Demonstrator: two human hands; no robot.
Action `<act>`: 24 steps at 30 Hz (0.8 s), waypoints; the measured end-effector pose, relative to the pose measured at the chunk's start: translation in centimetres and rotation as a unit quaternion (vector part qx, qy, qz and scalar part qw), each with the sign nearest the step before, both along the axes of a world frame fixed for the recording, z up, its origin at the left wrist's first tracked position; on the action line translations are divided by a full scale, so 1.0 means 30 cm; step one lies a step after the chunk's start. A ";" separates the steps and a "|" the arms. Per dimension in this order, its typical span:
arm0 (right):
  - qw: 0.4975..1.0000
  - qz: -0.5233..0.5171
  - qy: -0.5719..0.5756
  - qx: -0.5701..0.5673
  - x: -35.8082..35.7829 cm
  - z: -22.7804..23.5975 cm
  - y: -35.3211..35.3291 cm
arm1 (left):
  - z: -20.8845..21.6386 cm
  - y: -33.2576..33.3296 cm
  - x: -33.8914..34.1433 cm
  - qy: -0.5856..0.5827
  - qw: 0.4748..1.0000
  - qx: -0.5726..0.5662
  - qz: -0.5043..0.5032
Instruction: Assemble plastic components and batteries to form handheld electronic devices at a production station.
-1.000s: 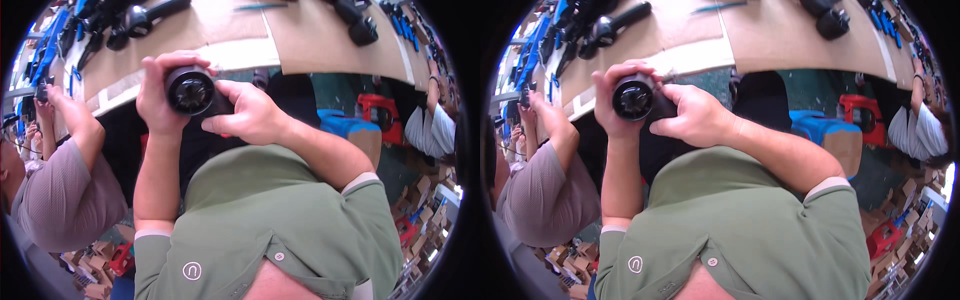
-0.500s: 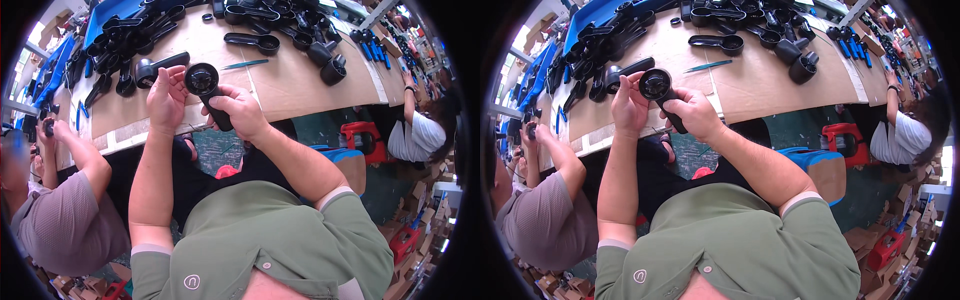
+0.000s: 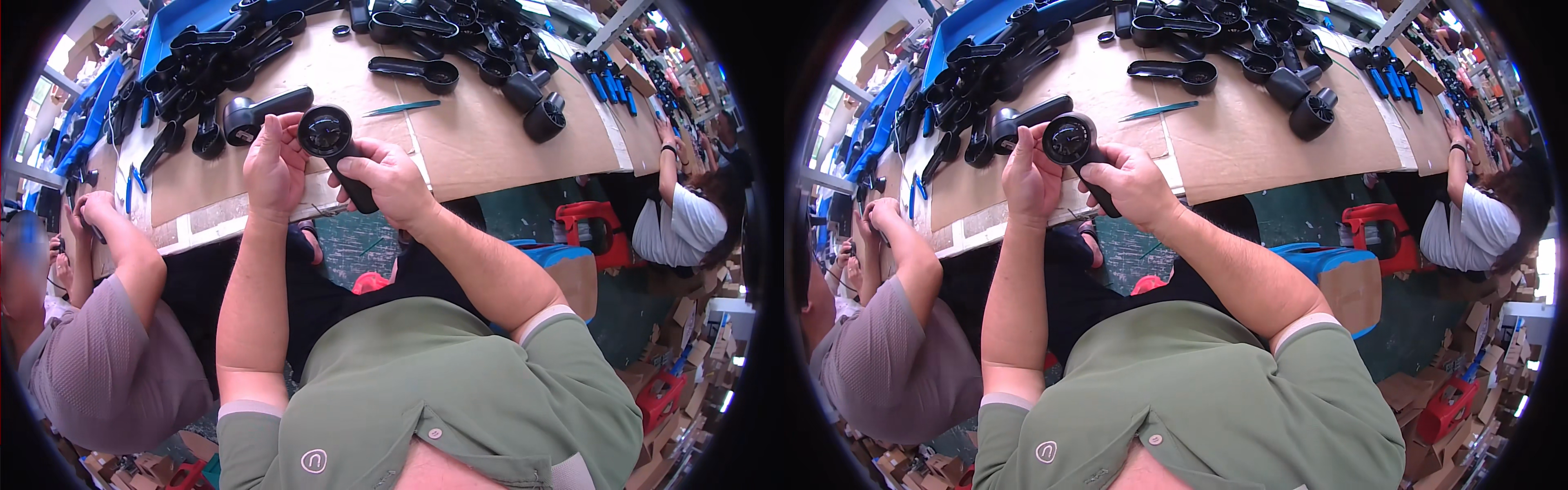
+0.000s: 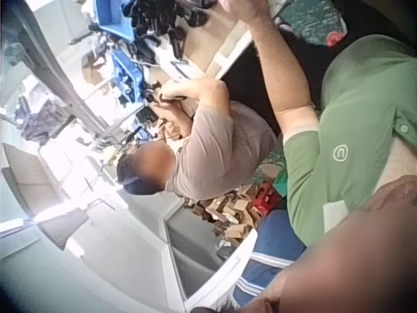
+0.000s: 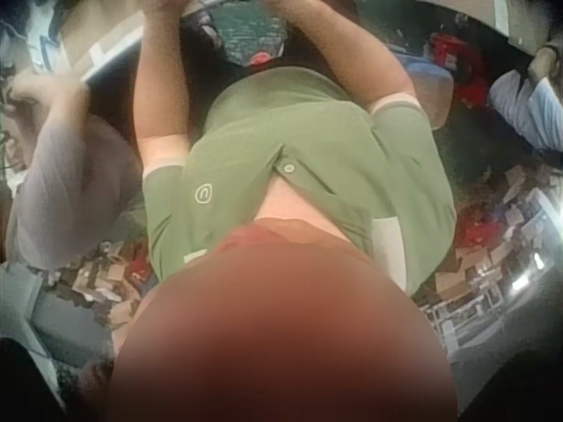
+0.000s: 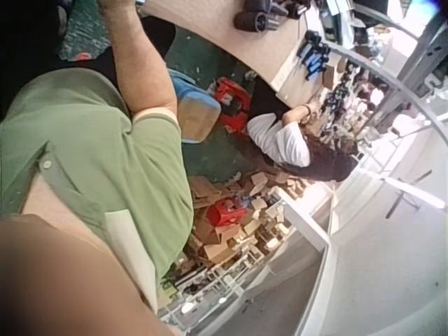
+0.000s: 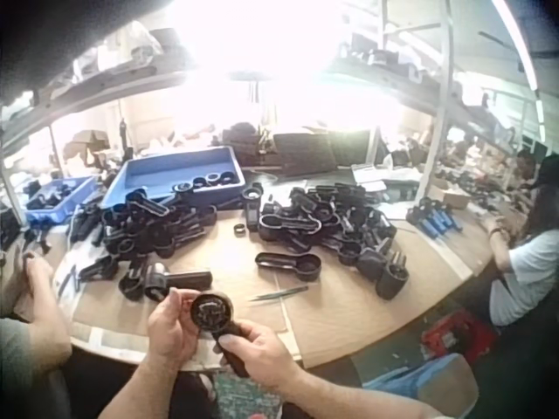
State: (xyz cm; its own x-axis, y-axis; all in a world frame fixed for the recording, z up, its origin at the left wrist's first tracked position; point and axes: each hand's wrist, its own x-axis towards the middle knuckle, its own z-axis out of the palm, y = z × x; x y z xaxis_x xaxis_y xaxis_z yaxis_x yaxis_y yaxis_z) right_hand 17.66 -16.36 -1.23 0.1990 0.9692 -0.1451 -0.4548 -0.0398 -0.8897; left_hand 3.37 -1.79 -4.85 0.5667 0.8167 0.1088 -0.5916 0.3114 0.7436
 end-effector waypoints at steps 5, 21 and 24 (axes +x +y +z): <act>1.000 -0.006 0.002 -0.003 -0.001 -0.001 0.000 | 0.002 -0.001 0.000 0.010 1.000 0.005 0.002; 1.000 -0.002 0.005 0.003 0.004 -0.008 0.007 | 0.009 -0.009 -0.003 0.003 1.000 0.022 -0.009; 1.000 -0.007 0.019 0.005 0.004 -0.009 0.009 | 0.007 -0.006 -0.003 0.004 1.000 0.026 -0.015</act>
State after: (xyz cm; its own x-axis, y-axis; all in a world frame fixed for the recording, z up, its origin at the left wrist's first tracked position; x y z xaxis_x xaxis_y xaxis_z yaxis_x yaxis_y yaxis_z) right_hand 17.77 -16.11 -1.49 0.2064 0.9680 -0.1430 -0.4891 -0.0245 -0.8719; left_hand 3.27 -1.98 -4.63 0.5911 0.7934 0.1453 -0.5769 0.2899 0.7637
